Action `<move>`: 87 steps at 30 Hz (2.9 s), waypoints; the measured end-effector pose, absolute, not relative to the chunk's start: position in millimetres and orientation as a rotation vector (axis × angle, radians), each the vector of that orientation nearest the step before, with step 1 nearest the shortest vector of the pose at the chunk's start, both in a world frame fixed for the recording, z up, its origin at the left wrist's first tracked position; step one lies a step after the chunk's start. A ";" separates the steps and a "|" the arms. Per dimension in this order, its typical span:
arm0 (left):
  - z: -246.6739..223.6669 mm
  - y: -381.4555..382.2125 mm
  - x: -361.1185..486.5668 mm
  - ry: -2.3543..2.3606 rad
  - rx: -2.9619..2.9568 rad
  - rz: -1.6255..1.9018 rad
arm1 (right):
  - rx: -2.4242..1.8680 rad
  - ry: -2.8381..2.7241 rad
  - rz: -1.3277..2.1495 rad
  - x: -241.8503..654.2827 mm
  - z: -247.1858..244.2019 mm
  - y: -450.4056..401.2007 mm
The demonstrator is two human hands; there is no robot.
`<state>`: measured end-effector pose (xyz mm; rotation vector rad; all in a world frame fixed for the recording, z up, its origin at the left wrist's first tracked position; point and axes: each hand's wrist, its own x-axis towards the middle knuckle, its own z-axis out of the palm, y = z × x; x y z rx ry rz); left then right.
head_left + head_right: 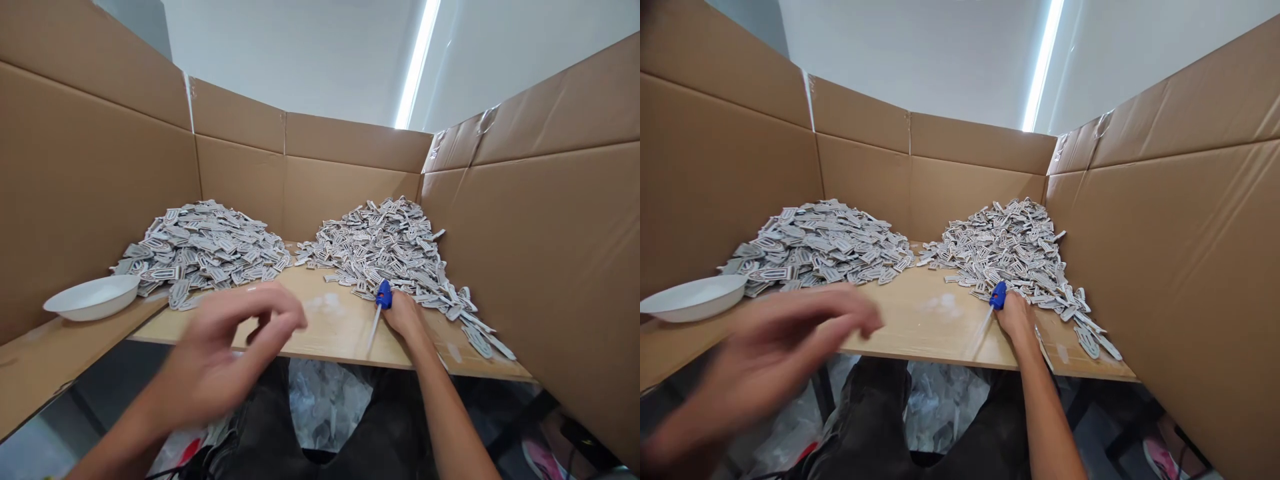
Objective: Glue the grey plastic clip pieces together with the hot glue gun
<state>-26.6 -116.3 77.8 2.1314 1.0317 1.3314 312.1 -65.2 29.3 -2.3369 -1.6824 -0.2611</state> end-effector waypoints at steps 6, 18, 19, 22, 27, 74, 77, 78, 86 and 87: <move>42.7 -30.1 -27.7 1.374 2.441 0.806 | -2.423 -1.568 -0.274 311.2 26.0 -65.0; 7.7 -0.8 -32.2 1.400 2.111 0.817 | -2.273 -1.434 -0.322 315.8 43.9 -73.7; 7.7 -1.5 -31.9 1.423 2.104 0.839 | -2.241 -1.424 -0.331 316.5 46.2 -75.5; 7.2 -1.9 -30.4 1.458 2.058 0.863 | -2.165 -1.387 -0.358 316.6 54.3 -79.4; 15.1 -3.7 -20.6 1.422 1.990 1.071 | -1.801 -1.471 -0.377 299.7 66.4 -86.1; 46.5 -46.5 11.2 0.884 1.255 1.265 | -1.086 -1.805 -0.142 232.7 70.5 -108.8; 47.7 -47.6 11.7 0.881 1.208 1.267 | -1.064 -1.781 -0.113 228.4 70.6 -112.0; 48.5 -48.2 11.7 0.884 1.198 1.273 | -1.070 -1.760 -0.113 227.2 70.4 -112.5; 55.5 -53.6 11.4 0.888 1.162 1.259 | -1.058 -1.905 -0.187 228.9 73.0 -109.8; 56.0 -53.9 11.2 0.887 1.155 1.265 | -1.070 -1.937 -0.226 230.4 73.3 -108.9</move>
